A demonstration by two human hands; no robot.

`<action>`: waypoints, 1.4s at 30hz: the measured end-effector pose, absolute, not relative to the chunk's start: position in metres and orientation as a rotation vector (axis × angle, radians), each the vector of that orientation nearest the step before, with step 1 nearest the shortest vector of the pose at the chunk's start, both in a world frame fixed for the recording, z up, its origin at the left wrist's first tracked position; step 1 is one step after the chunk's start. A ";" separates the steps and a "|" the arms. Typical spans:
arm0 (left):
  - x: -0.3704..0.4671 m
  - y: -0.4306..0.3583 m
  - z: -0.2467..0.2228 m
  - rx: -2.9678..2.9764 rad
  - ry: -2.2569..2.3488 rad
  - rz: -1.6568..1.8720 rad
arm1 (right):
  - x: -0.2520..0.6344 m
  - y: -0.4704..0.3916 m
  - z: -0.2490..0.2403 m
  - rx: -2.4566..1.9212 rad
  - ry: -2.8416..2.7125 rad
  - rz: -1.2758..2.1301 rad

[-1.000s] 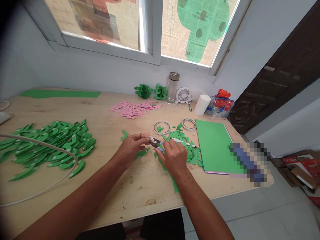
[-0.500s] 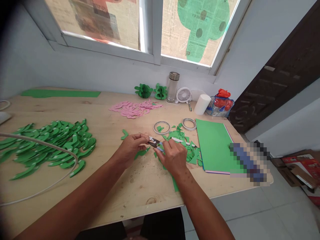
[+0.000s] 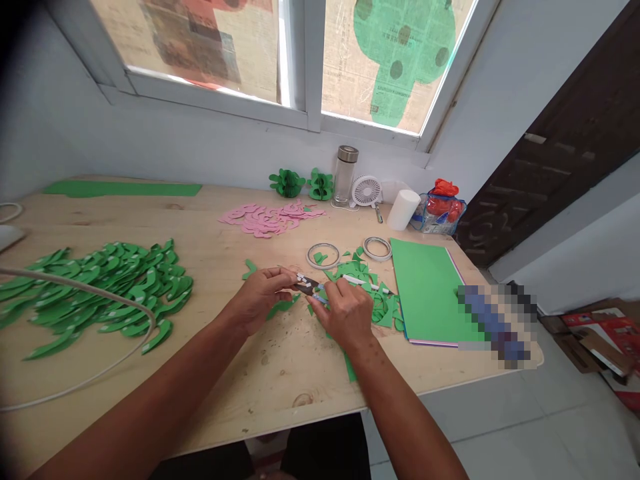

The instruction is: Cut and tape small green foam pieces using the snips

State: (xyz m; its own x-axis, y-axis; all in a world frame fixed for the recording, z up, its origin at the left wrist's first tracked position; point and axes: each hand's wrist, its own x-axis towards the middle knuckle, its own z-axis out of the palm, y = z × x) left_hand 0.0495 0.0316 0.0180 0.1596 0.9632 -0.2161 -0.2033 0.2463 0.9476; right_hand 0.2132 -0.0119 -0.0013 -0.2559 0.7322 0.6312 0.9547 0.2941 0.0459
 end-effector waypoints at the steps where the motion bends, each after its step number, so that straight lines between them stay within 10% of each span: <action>1: 0.050 0.032 0.018 0.949 1.056 1.039 | 0.213 -0.012 -0.001 -1.506 -2.069 -0.584; 42: 0.027 0.009 0.016 1.017 1.006 1.112 | 0.253 -0.012 -0.005 -2.384 -1.861 -0.451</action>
State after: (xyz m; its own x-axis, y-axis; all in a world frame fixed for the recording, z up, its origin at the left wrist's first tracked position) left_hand 0.0273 0.0086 0.0157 0.1518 0.9820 -0.1126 -0.2100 0.1433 0.9671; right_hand 0.2529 -0.0124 -0.0050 0.2167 0.9350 0.2806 0.9597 -0.2568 0.1144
